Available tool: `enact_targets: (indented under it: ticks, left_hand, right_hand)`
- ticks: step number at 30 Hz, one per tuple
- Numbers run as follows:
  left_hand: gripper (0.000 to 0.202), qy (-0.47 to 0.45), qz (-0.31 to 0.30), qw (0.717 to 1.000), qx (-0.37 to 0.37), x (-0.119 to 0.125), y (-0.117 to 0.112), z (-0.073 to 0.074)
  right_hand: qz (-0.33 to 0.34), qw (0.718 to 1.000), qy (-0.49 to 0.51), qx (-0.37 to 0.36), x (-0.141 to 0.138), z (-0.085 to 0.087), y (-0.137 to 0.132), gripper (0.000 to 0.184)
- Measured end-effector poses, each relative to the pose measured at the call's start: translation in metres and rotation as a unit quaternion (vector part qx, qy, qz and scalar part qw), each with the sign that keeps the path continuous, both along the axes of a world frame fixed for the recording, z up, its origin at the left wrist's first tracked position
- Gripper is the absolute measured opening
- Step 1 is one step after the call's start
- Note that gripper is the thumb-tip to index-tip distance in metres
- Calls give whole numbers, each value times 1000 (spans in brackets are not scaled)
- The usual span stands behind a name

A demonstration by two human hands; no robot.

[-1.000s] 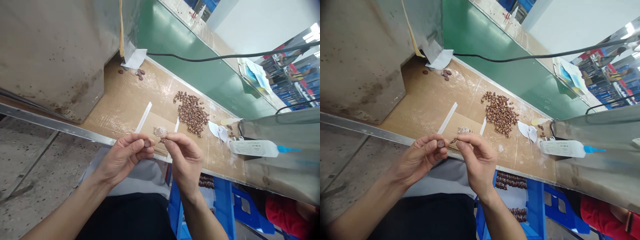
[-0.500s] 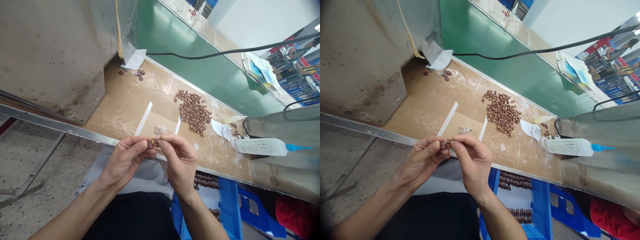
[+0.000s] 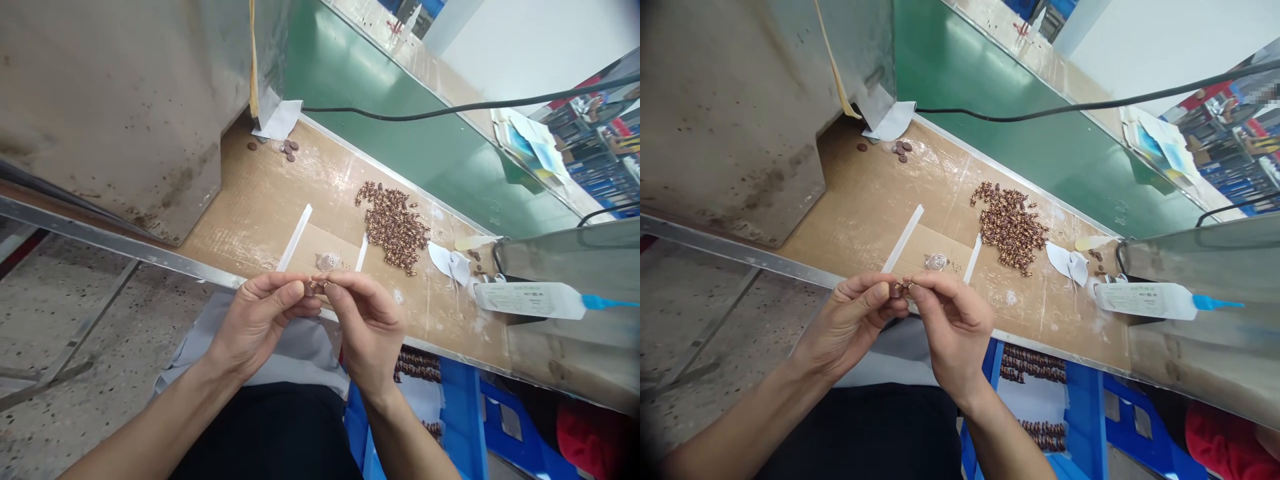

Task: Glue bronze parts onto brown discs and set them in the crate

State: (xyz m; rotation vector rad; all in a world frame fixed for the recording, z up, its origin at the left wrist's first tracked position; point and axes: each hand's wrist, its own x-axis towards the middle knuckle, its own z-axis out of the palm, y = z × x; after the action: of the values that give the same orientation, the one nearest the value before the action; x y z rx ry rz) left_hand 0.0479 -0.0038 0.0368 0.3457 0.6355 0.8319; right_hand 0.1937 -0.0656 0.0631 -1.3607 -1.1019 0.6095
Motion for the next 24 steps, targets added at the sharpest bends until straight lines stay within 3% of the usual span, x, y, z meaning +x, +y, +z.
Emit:
enact_targets:
  ticks: [8, 24]
  left_hand:
    - [22, 45, 21, 999, 11, -3, -6, 8]
    - [23, 89, -6, 996, 12, -8, -3, 14]
  right_hand:
    - [-8, 985, -149, 89, 3, 0, 0, 34]
    - [-4, 978, -181, 108, 6, 0, -2, 41]
